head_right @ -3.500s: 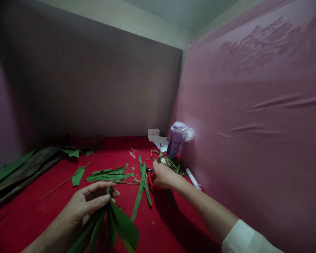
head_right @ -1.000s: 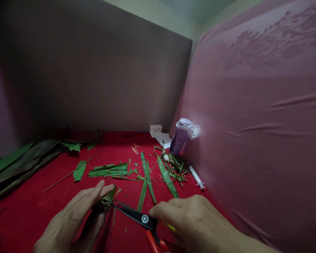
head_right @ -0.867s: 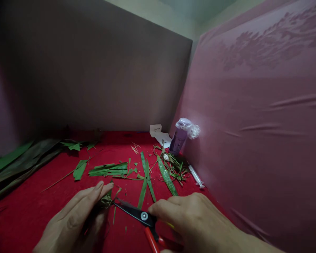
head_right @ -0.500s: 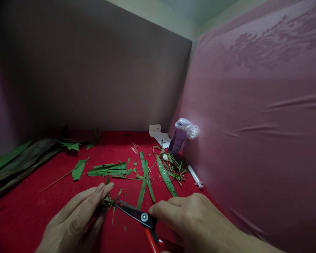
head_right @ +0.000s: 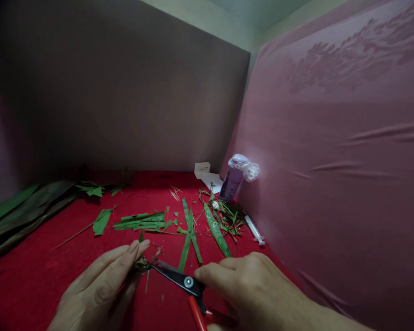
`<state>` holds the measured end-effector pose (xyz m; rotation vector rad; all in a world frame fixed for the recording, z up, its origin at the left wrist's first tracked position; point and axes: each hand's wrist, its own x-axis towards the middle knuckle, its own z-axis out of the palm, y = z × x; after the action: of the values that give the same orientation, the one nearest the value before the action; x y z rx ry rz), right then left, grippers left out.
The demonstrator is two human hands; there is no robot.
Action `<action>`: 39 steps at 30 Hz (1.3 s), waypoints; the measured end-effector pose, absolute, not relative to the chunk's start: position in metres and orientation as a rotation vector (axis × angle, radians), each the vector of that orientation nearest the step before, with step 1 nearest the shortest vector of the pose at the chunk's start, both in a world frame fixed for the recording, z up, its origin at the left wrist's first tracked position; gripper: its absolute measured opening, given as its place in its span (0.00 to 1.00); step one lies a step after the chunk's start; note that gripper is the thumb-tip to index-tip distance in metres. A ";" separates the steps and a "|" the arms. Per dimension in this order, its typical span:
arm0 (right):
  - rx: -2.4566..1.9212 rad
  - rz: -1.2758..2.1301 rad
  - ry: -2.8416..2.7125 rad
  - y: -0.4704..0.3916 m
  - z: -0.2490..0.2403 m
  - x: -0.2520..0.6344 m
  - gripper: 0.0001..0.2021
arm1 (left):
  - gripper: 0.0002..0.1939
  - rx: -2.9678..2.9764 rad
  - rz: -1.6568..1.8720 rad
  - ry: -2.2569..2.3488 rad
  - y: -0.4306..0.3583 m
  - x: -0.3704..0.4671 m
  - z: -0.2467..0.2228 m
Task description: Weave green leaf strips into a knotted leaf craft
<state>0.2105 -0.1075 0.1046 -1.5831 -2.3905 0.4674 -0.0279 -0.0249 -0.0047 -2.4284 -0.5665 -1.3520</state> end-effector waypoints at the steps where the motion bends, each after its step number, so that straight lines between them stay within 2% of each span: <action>1: -1.592 0.471 -2.378 -0.108 0.105 0.210 0.10 | 0.28 -2.428 -1.336 -0.558 -0.025 -0.028 -0.005; 9: -1.618 0.484 -2.412 -0.111 0.101 0.208 0.12 | 0.27 -2.420 -1.301 -0.539 -0.023 -0.029 -0.005; 20: -1.612 0.214 -2.379 -0.116 0.096 0.211 0.11 | 0.28 -2.428 -1.287 -0.502 -0.024 -0.028 -0.006; 26: -1.589 0.377 -2.462 -0.112 0.100 0.214 0.08 | 0.28 -2.450 -1.323 -0.526 -0.025 -0.026 -0.003; 39: -1.570 0.356 -2.518 -0.111 0.101 0.215 0.12 | 0.29 -2.438 -1.257 -0.536 -0.024 -0.029 -0.006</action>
<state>0.2149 -0.1107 0.1010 -1.5696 -2.5184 0.3558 -0.0289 -0.0238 -0.0058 -2.4381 -0.5356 -1.2567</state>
